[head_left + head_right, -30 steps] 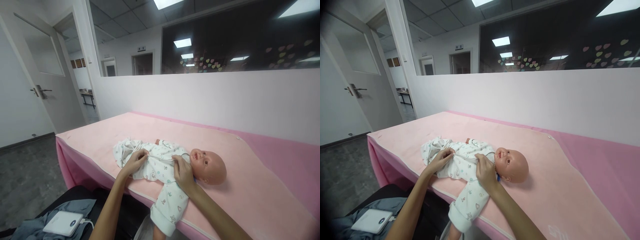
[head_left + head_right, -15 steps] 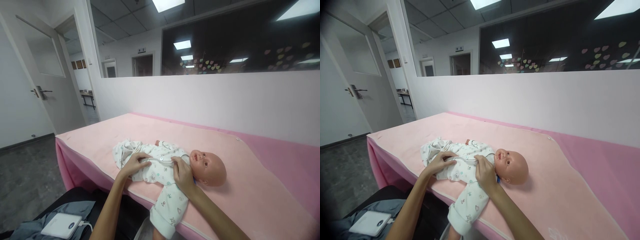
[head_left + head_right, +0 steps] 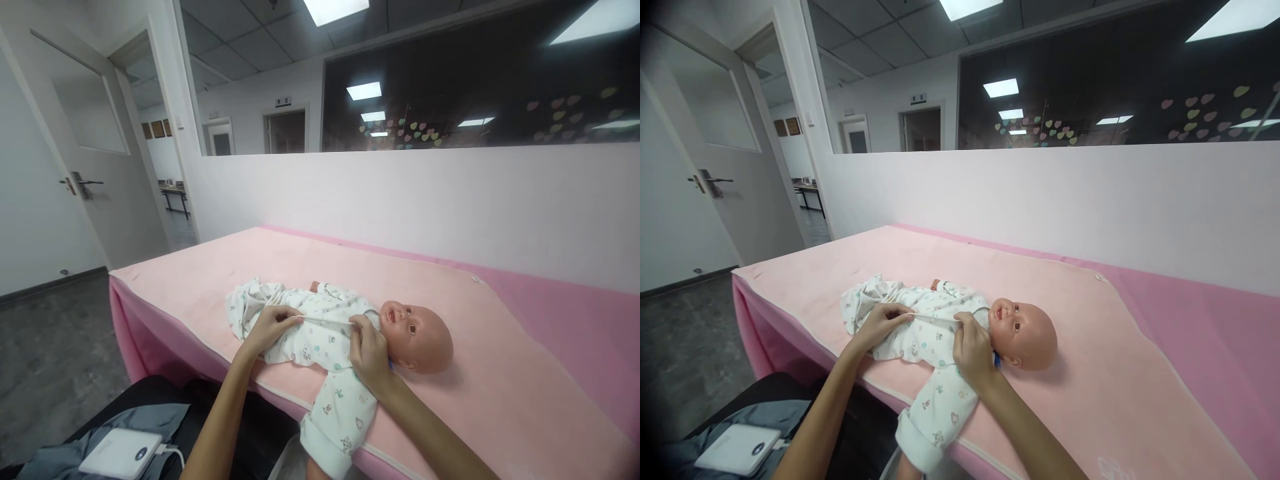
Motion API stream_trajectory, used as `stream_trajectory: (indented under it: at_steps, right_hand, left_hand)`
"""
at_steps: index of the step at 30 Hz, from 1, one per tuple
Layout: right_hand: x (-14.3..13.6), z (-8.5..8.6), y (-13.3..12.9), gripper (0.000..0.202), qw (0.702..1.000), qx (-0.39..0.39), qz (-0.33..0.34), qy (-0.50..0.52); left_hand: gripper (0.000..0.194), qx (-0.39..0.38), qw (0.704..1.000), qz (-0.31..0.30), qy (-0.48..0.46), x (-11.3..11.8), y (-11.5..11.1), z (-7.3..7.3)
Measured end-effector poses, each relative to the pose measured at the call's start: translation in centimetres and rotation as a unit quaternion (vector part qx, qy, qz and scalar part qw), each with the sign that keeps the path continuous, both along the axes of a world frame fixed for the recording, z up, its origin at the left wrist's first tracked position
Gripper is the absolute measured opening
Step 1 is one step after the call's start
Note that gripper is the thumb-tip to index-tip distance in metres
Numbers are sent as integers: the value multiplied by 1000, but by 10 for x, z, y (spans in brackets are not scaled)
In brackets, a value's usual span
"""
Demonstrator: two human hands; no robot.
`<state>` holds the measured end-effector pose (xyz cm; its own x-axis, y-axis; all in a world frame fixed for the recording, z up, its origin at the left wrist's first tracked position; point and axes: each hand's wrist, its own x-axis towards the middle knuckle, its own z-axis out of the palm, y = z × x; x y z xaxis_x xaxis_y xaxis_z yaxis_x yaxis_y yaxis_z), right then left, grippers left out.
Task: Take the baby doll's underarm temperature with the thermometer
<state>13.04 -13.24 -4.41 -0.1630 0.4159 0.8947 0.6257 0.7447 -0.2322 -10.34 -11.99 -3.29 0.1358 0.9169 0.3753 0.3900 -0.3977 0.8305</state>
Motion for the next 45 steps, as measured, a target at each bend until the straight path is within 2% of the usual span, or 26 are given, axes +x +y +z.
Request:
stream_trajectory:
  at_steps: [5,13,21,31,36,38,40,43,45]
  right_hand:
    - [0,0,0,23,1000,10,2,7]
    - [1,-1,2,25,1000,22,0,-4]
    - [1,2,1,24,1000,13,13,-15]
    - [-1,3,2,21,999,26,1,-34]
    - [5,20,-7,22,995,50,-11,-87]
    - [17,27,-22,20,993,39,-28,-109]
    - [35,26,-44,16,992,29,-55,-107]
    - [61,7,-79,11,983,12,-155,-100]
    - [72,-12,-98,16,966,-11,-229,-122]
  left_hand:
    - [25,16,999,27,-10,1,-1,-6]
    - [22,-14,1000,-11,-11,-4,-7,-3]
    - [23,14,1000,-12,-8,-1,-6,-3]
    - [16,66,995,58,-40,8,-6,-7]
    - [18,152,981,115,22,5,-6,-9]
    - [20,198,970,116,76,1,-5,-3]
    - [22,237,958,123,107,0,-3,10]
    - [24,264,952,130,86,14,4,35]
    - [24,249,963,61,86,35,13,49]
